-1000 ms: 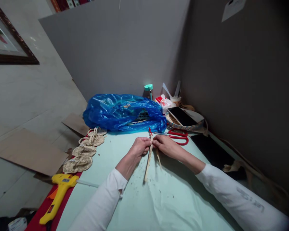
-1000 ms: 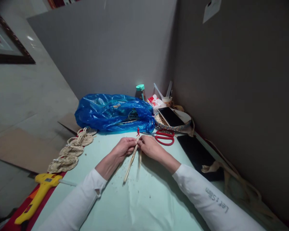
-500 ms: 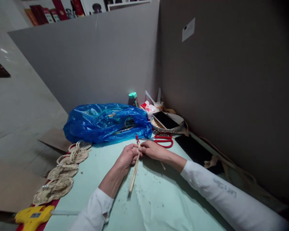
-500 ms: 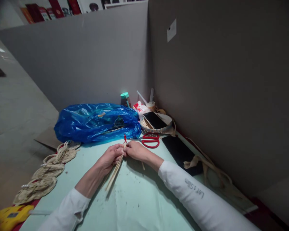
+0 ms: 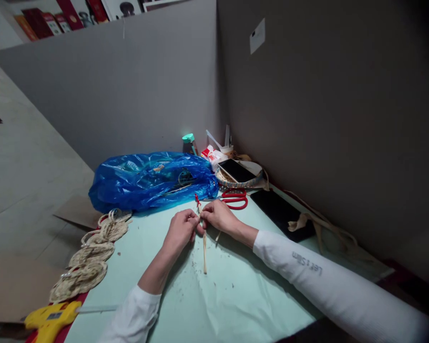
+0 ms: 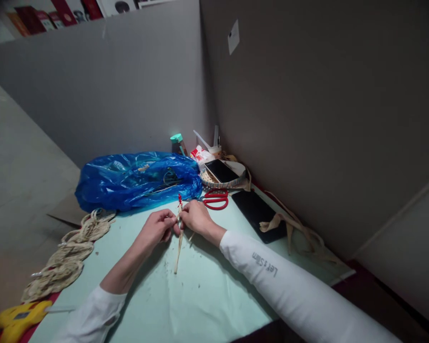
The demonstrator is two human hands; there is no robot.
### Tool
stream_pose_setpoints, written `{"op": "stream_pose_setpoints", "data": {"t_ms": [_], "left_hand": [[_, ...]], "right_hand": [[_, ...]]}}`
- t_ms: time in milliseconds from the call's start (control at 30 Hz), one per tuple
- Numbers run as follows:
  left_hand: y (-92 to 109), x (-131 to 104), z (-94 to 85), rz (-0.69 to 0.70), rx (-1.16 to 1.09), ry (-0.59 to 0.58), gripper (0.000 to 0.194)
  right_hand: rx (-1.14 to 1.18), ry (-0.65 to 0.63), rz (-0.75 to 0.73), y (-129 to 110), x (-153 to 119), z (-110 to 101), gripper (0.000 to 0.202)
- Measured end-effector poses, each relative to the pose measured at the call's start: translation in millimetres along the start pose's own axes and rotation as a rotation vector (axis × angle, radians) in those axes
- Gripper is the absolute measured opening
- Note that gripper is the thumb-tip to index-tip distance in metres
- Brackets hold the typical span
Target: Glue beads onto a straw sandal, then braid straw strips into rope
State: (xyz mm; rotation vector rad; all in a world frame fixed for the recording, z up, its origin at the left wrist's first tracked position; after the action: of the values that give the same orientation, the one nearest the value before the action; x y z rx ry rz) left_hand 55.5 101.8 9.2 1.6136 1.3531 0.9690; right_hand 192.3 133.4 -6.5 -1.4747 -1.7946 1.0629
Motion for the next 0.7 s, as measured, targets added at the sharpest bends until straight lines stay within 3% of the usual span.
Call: {"op": "stream_pose_setpoints", "data": {"t_ms": [200,333,400,567,700], "left_hand": [[17,-17,20.5,0.233,0.255,0.078,0.016],[21,-19,22.2,0.272,0.253,0.053,0.014],[20,-16,17.0,0.239,0.207,0.048,0.010],[13,0,0.5,0.068,-0.039,0.084,0.022],[8,9,2.7,-0.039,-0.245,-0.037,0.023]], "right_hand": [[0.112,-0.049,0.056,2,2,-4,0.019],[0.189,-0.078,0.098,3,3,-3,0.013],[0.244,-0.095,0.118,3,3,-2,0.013],[0.416,-0.190,0.134,0,2,0,0.018],[0.509,-0.273,0.137,-3,0,1,0.019]]}}
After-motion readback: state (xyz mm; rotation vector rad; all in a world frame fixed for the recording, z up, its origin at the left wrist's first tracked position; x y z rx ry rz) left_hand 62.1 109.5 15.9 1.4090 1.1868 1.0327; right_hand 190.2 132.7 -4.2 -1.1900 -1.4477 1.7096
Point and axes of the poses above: each hand's wrist, its own x-axis towards the middle knuckle, its own z-axis out of the palm, y = z × x, the point moved 2 cm from there along x, towards the middle knuckle, and after that the axes turned 10 degrees about z, right-handed, at the moved point
